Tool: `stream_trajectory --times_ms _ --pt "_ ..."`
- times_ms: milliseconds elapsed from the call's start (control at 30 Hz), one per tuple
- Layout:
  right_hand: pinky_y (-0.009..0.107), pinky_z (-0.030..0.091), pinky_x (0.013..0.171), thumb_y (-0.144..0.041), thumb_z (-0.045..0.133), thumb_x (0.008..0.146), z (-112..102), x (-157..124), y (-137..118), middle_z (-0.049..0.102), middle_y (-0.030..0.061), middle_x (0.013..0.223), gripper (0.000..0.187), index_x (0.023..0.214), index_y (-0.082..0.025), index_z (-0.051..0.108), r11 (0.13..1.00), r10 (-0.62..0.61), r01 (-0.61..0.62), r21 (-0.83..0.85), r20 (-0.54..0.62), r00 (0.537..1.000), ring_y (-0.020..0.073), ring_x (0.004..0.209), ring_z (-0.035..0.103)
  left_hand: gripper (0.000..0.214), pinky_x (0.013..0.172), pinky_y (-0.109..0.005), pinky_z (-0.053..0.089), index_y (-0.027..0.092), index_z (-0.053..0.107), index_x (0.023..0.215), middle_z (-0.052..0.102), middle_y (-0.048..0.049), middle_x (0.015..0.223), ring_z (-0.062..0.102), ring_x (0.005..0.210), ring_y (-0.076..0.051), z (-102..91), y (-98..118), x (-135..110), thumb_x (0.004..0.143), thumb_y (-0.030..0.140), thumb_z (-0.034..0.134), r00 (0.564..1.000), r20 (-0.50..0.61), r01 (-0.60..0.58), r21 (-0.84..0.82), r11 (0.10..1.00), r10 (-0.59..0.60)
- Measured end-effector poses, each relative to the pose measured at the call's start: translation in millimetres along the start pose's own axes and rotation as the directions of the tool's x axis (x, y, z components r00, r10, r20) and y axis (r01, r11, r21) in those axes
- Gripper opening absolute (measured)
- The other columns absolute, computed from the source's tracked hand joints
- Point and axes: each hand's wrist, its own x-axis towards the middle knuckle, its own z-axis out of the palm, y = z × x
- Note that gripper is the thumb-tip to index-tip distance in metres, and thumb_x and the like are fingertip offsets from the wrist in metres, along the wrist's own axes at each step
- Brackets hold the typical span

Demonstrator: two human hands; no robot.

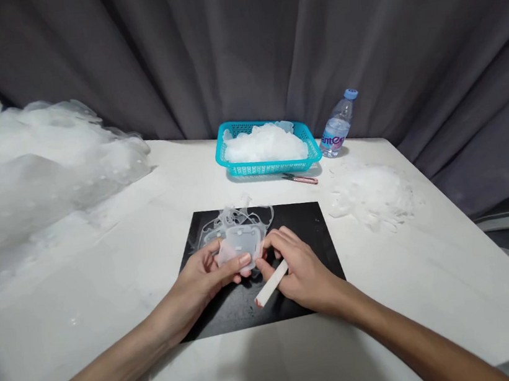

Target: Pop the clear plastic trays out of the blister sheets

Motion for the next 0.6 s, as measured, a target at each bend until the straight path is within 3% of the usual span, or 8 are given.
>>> stream_trajectory --times_ms 200,300,400,467,600 --pt "0.033 0.042 0.069 -0.013 0.056 0.094 7.0 -1.9 9.2 0.060 0.0038 0.088 0.012 0.091 -0.024 0.050 0.982 -0.052 0.051 -0.182 0.002 0.999 0.0219 0.083 0.052 0.036 0.071 -0.019 0.055 0.013 0.075 0.096 0.071 -0.0009 0.083 0.064 0.074 -0.010 5.0 0.0 -6.1 0.073 0.031 0.096 0.987 0.080 0.153 -0.138 0.979 -0.143" --pt "0.034 0.043 0.070 -0.011 0.054 0.093 7.1 0.8 22.2 0.062 0.0046 0.089 0.013 0.090 -0.024 0.050 0.964 -0.034 0.027 -0.264 -0.023 0.999 0.0226 0.082 0.053 0.035 0.071 -0.020 0.055 0.013 0.074 0.093 0.073 -0.0025 0.083 0.064 0.073 -0.010 5.5 2.5 -7.5 0.073 0.032 0.096 0.972 0.132 0.208 -0.104 0.973 -0.193" --pt "0.033 0.044 0.072 -0.011 0.056 0.093 -2.4 5.5 29.6 0.065 0.0037 0.089 0.012 0.091 -0.023 0.055 0.971 0.015 -0.027 -0.237 -0.051 0.999 0.0212 0.082 0.054 0.036 0.068 -0.020 0.054 0.014 0.074 0.092 0.072 -0.0018 0.080 0.064 0.072 -0.011 -0.3 5.8 -3.8 0.072 0.033 0.096 0.974 0.110 0.200 -0.029 0.979 -0.196" --pt "0.032 0.043 0.071 -0.012 0.060 0.093 -13.3 8.2 27.9 0.064 0.0025 0.088 0.010 0.090 -0.022 0.059 0.983 0.074 -0.073 -0.168 0.002 0.997 0.0194 0.080 0.054 0.036 0.068 -0.020 0.053 0.014 0.074 0.093 0.071 -0.0010 0.080 0.063 0.072 -0.011 -6.2 9.4 -0.2 0.072 0.034 0.096 0.981 0.090 0.171 0.010 0.985 -0.171" --pt "0.029 0.045 0.075 -0.018 0.066 0.094 -33.3 10.7 14.9 0.062 0.0009 0.089 0.004 0.093 -0.022 0.064 0.991 0.127 -0.136 0.018 0.249 0.960 0.0166 0.082 0.053 0.031 0.071 -0.020 0.052 0.014 0.076 0.095 0.068 -0.0007 0.082 0.060 0.074 -0.010 -15.2 18.7 3.4 0.079 0.036 0.092 0.979 0.152 0.129 0.058 0.990 -0.136"
